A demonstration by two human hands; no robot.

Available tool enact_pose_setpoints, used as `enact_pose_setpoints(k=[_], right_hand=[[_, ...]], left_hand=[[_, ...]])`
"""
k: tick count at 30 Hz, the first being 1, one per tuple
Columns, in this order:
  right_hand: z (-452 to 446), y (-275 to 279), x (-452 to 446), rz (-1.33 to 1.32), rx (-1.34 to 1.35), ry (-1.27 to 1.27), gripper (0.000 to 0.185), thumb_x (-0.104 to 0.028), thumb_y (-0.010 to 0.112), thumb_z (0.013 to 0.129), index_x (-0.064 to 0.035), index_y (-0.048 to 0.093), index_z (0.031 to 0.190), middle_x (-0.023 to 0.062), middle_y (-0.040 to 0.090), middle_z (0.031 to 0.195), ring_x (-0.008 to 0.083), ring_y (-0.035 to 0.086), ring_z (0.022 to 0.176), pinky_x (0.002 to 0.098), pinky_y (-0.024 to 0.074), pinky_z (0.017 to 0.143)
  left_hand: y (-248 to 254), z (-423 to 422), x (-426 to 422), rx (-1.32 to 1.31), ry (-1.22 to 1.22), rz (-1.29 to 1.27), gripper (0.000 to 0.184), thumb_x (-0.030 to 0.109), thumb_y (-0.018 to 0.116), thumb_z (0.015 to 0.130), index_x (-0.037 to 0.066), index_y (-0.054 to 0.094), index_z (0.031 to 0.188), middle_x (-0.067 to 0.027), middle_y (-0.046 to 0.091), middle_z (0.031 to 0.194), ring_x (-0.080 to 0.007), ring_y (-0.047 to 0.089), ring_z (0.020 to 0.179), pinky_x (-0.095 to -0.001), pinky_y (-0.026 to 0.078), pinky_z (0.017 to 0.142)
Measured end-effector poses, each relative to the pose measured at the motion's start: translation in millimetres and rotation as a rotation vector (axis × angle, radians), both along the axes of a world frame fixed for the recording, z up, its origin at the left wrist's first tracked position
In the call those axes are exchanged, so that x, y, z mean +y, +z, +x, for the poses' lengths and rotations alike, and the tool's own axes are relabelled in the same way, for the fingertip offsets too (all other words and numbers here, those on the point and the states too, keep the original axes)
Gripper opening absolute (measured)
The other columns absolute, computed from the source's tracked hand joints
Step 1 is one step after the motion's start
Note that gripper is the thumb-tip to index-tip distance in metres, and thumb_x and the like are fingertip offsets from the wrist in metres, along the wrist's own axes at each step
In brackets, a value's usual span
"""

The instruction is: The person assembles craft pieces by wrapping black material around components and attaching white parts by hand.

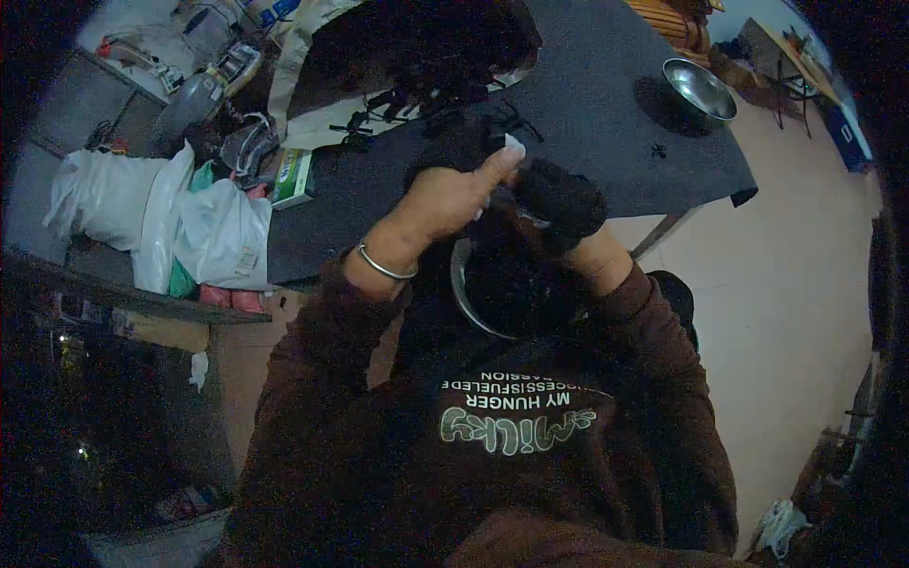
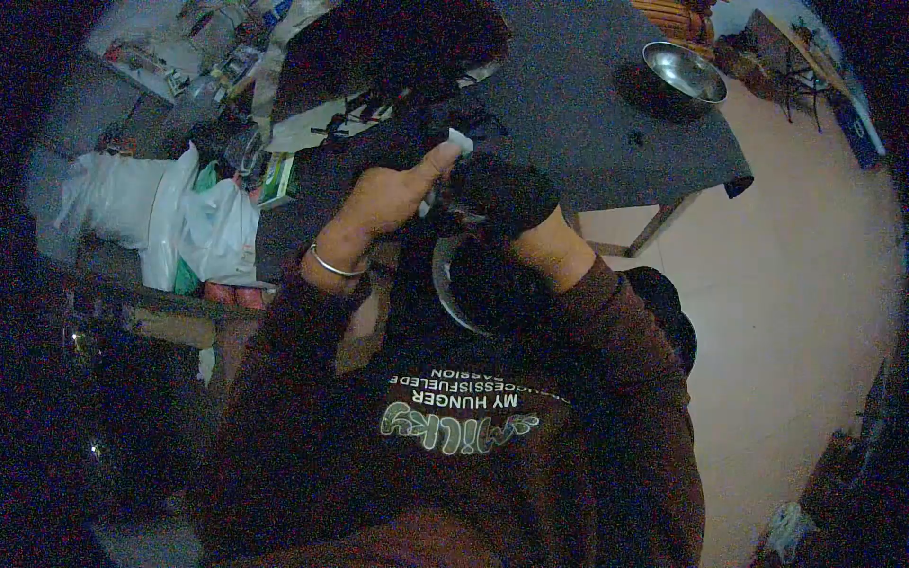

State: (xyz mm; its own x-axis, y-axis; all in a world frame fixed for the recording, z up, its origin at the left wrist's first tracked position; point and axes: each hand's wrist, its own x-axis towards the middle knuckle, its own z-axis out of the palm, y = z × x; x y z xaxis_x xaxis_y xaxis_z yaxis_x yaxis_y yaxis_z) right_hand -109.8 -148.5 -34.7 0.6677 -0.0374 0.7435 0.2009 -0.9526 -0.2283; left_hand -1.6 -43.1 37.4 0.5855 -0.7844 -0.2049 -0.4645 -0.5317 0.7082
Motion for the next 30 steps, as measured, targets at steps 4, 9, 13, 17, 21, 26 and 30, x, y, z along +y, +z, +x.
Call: enact_pose_setpoints(k=[4, 9, 13, 17, 21, 26, 30], right_hand=[[0.3, 2.2, 2.6, 0.075, 0.016, 0.008, 0.026, -0.010, 0.058, 0.067, -0.0046, 0.053, 0.092, 0.0120, 0.056, 0.083, 0.0277, 0.056, 0.073, 0.0317, 0.0449, 0.061], [2.4, -1.2, 7.2, 0.069, -0.046, -0.013, 0.014, -0.008, 0.052, 0.071, -0.0064, 0.056, 0.085, 0.0105, 0.056, 0.076, 0.0260, 0.055, 0.065, 0.0317, 0.0437, 0.055], [3.2, -12.5, 8.2, 0.139, -0.062, 0.048, 0.008, -0.009, 0.052, 0.073, -0.0065, 0.057, 0.079, 0.0096, 0.056, 0.070, 0.0247, 0.054, 0.061, 0.0313, 0.0427, 0.052], [-3.6, 6.5, 20.4, 0.599, -0.020, 0.071, 0.011, -0.015, 0.055, 0.075, -0.0044, 0.056, 0.073, 0.0048, 0.054, 0.065, 0.0163, 0.051, 0.055, 0.0269, 0.0400, 0.049], [-7.6, 15.6, 17.6, 0.943, 0.196, 0.077, 0.017, -0.021, 0.055, 0.077, -0.0044, 0.055, 0.072, -0.0028, 0.048, 0.061, 0.0064, 0.043, 0.055, 0.0218, 0.0361, 0.049], [-7.9, 10.6, 8.2, 0.935, 0.366, 0.216, 0.030, -0.030, 0.044, 0.082, -0.0030, 0.053, 0.074, -0.0014, 0.046, 0.058, 0.0078, 0.041, 0.055, 0.0226, 0.0355, 0.050], [-9.6, 16.8, 6.7, 0.860, 0.636, 0.142, 0.039, -0.037, 0.036, 0.085, -0.0014, 0.052, 0.078, 0.0013, 0.047, 0.059, 0.0096, 0.042, 0.056, 0.0246, 0.0356, 0.050]], left_hand=[[-11.0, 0.4, 5.4, -0.088, -0.113, -0.159, 0.047, 0.046, 0.042, 0.078, 0.002, 0.059, 0.083, -0.0154, 0.057, 0.073, -0.0272, 0.056, 0.072, -0.0296, 0.043, 0.066], [-48.9, 6.5, 3.8, -0.650, -0.073, -0.495, 0.037, 0.035, 0.048, 0.078, 0.003, 0.053, 0.096, -0.0145, 0.058, 0.080, -0.0266, 0.055, 0.075, -0.0320, 0.041, 0.073], [-41.3, 0.1, 19.2, -0.332, -0.186, -0.325, 0.031, 0.024, 0.050, 0.078, 0.004, 0.051, 0.101, -0.0131, 0.058, 0.082, -0.0242, 0.056, 0.074, -0.0318, 0.042, 0.073], [-37.8, -3.5, 30.6, -0.470, -0.355, -0.496, 0.021, 0.017, 0.049, 0.078, 0.003, 0.056, 0.092, -0.0129, 0.058, 0.081, -0.0224, 0.057, 0.071, -0.0309, 0.044, 0.068], [-34.0, -11.9, 30.8, -0.259, -0.295, -0.645, 0.018, 0.015, 0.050, 0.076, 0.003, 0.057, 0.087, -0.0120, 0.058, 0.079, -0.0210, 0.057, 0.072, -0.0313, 0.045, 0.065], [-51.0, 9.0, 31.2, -1.270, -0.574, -0.502, 0.018, 0.011, 0.050, 0.074, 0.000, 0.056, 0.087, -0.0125, 0.057, 0.082, -0.0218, 0.057, 0.075, -0.0312, 0.045, 0.068], [-30.7, -3.8, 31.5, -1.214, -0.564, -0.383, 0.020, 0.005, 0.048, 0.071, -0.004, 0.054, 0.088, -0.0175, 0.055, 0.089, -0.0269, 0.055, 0.078, -0.0347, 0.044, 0.072]])
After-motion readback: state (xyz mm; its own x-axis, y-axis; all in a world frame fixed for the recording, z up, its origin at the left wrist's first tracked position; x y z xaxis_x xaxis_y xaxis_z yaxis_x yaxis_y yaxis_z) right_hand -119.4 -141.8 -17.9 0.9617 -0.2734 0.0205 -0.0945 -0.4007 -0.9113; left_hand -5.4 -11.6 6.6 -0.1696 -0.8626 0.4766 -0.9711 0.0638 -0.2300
